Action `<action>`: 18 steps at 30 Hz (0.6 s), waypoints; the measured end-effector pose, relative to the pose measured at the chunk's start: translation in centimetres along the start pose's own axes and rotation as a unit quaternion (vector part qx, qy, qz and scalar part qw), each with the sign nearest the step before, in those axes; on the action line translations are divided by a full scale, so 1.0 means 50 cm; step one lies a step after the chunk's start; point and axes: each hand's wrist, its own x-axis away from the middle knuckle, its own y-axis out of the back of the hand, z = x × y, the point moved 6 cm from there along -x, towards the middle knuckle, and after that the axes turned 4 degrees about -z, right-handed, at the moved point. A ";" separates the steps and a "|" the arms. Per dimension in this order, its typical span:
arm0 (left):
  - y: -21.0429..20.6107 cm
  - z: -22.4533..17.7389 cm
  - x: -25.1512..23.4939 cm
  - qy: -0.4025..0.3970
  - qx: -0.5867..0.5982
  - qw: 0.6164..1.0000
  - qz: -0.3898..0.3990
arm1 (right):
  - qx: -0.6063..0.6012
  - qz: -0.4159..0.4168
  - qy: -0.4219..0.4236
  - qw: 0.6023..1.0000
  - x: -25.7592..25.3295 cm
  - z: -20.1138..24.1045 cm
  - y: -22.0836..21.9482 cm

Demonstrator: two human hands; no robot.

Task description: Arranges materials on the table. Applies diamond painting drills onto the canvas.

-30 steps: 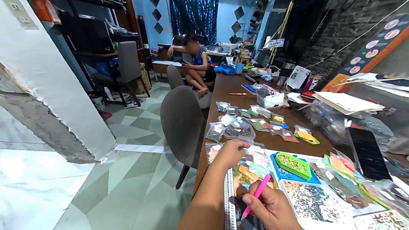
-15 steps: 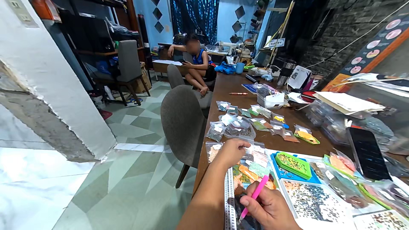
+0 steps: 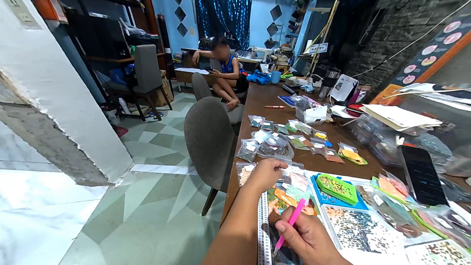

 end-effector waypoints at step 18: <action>0.000 -0.002 -0.001 0.007 0.022 1.000 0.004 | 0.073 0.041 0.043 0.996 -0.005 0.023 -0.010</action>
